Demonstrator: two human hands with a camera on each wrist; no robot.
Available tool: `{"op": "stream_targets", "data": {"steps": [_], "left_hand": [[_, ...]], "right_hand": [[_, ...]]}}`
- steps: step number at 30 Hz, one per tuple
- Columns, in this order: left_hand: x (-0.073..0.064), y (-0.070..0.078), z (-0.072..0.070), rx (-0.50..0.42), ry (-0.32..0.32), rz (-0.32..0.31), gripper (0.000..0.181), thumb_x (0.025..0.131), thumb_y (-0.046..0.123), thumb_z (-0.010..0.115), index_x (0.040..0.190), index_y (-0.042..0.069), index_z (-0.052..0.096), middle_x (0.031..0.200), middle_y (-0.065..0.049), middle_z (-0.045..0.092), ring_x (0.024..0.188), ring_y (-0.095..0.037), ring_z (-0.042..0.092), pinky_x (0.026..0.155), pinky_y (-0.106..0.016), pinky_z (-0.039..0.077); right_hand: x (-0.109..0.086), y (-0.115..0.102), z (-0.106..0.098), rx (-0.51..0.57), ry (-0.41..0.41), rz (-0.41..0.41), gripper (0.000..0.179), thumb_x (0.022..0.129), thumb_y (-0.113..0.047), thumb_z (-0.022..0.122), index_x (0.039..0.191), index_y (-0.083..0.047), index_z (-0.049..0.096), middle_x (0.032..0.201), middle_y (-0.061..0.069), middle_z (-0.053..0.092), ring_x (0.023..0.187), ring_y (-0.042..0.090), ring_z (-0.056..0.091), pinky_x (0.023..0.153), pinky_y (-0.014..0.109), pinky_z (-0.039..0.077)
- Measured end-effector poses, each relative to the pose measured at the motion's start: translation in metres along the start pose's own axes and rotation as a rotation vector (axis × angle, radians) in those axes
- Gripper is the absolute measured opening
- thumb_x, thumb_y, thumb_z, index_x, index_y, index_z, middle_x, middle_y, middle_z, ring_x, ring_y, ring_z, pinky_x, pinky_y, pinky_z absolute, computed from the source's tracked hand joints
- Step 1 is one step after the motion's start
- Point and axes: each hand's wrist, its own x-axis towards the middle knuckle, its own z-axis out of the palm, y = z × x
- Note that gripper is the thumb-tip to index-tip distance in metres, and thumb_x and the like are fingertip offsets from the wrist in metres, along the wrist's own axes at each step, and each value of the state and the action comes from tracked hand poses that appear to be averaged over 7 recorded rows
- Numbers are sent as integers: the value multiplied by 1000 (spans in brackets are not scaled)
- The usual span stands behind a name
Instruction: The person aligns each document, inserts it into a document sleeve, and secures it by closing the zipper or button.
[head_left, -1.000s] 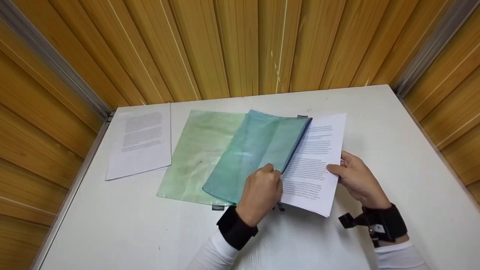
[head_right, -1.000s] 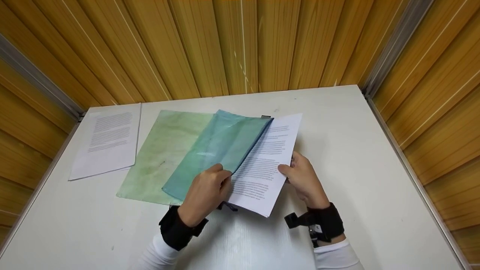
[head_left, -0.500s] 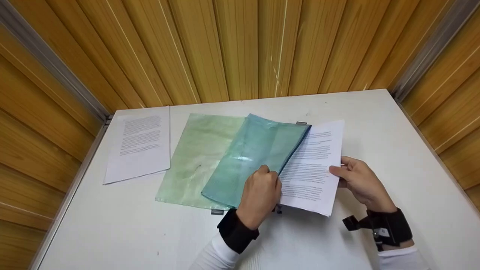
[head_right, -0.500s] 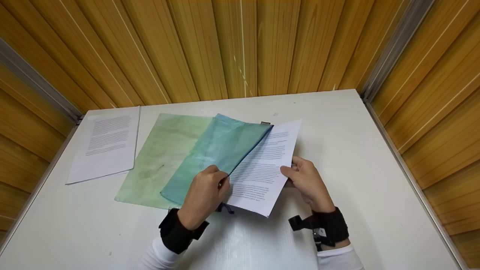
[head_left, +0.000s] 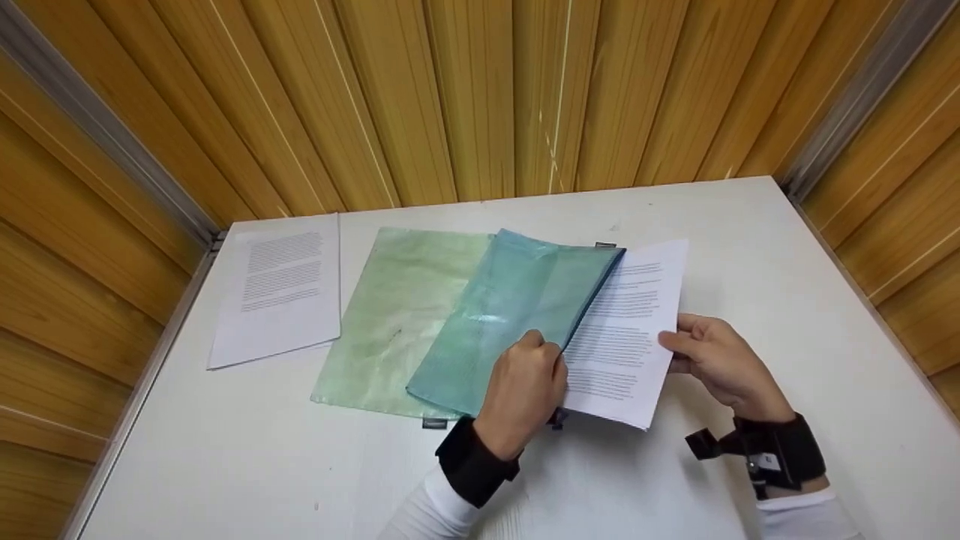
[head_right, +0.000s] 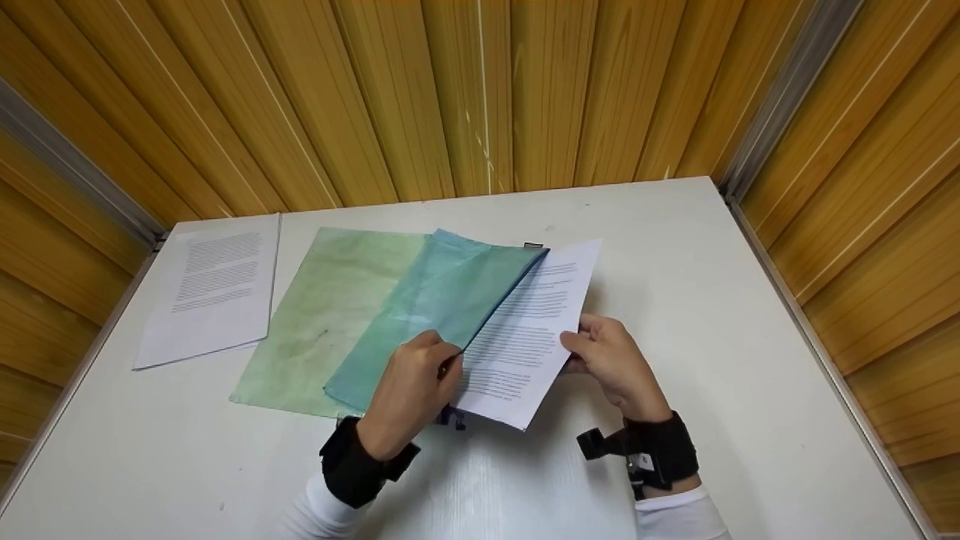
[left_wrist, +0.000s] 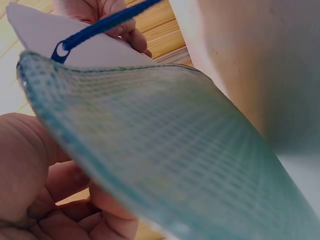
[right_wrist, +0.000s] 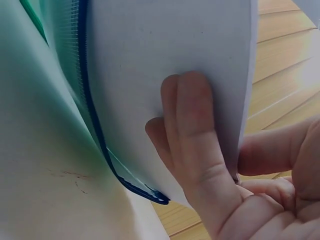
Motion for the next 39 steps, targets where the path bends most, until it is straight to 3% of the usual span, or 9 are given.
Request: {"op": "stream_targets", "data": {"steps": [12,18,22,32,39], "left_hand": [[0,2,0,-40,1,11,31,97,-4,67,68,4,70,68,-6,50,59,-4,33,54,-16,31],[2,0,-1,-59,21,6,33,98,-5,66,67,5,66,68,-6,48,58,-4,32,54,-16,31],[2,0,-2,-67,31,11,34,98,-5,65,66,6,65,68,-6,47,59,-3,30,54,-16,29],[2,2,-3,-64,13,29,27,100,-3,66,75,3,73,70,-7,50,59,-5,36,56,-15,33],[2,5,-4,-72,-2,23,31,101,-3,65,71,4,71,70,-7,51,60,-4,35,56,-14,31]], "right_hand": [[9,6,9,18,4,15,53,113,-4,45,154,26,30,134,18,73,103,9,77,85,28,64],[8,6,4,-17,49,39,50,111,-6,52,147,27,40,112,5,81,86,11,79,77,28,65],[6,5,-1,5,38,48,47,111,-4,50,143,29,41,101,0,81,80,12,78,74,28,65],[9,7,4,-6,42,27,45,110,0,47,143,30,42,105,2,80,83,11,78,77,28,65],[12,9,9,-1,59,37,43,110,0,47,141,30,44,100,1,80,82,10,77,75,28,65]]}}
